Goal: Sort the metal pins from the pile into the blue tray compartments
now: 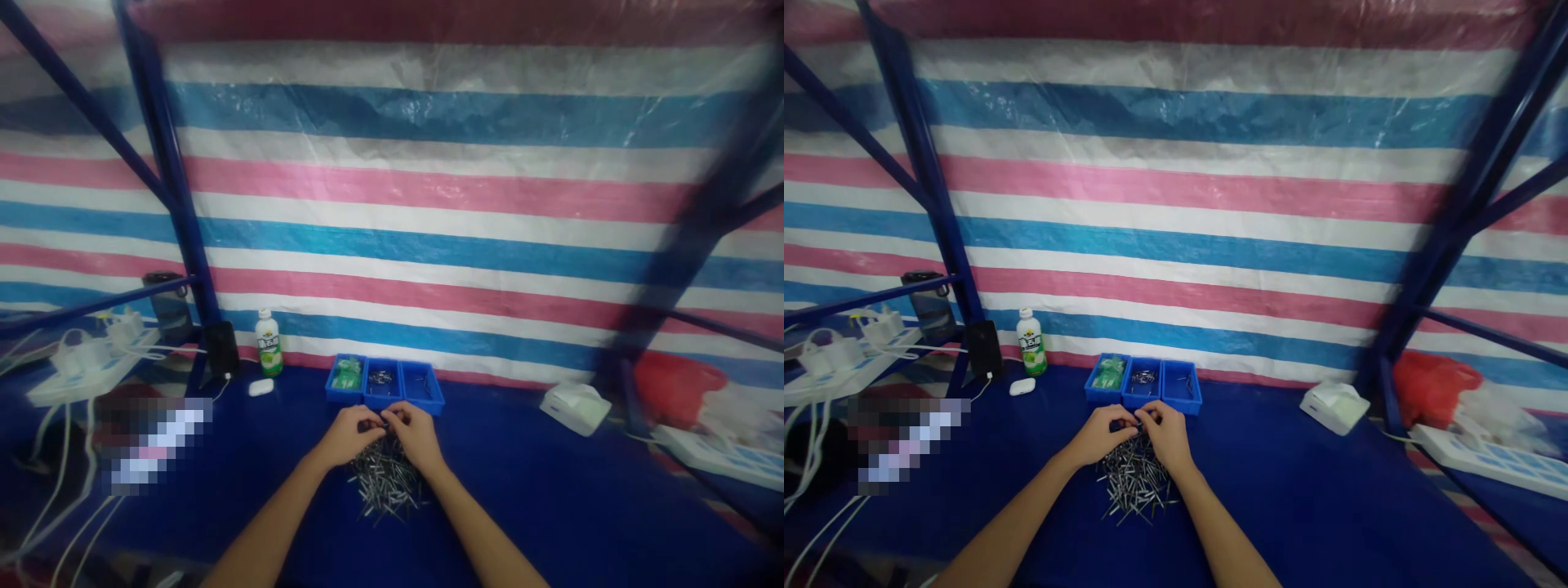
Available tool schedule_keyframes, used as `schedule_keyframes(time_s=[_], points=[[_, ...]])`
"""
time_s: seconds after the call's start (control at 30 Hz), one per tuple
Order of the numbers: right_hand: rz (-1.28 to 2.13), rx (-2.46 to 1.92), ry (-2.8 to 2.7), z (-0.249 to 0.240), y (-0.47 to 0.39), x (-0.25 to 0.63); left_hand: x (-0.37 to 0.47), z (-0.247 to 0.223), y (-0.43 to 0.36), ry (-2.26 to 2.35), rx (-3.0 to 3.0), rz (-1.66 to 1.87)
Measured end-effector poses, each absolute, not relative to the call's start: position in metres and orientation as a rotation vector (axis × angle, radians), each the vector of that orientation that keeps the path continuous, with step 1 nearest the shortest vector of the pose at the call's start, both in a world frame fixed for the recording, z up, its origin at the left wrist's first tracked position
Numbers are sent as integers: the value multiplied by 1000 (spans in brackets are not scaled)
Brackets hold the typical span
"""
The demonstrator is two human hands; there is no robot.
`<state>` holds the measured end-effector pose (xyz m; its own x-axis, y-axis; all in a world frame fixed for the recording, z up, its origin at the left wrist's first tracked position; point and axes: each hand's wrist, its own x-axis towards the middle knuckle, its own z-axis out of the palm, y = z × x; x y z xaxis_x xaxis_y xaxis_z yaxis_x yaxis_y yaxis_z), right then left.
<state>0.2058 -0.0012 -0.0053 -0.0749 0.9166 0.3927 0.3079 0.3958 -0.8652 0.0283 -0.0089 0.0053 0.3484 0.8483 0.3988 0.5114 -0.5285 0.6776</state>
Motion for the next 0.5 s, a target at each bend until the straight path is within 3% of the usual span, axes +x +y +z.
schedule_keyframes(time_s=[0.37, 0.5], points=[[867, -966, -1645, -4, 0, 205, 27, 5, -2, 1225, 2075, 1121], [764, -943, -1737, -4, -1, 209, 26, 7, -5, 1250, 2038, 1146]])
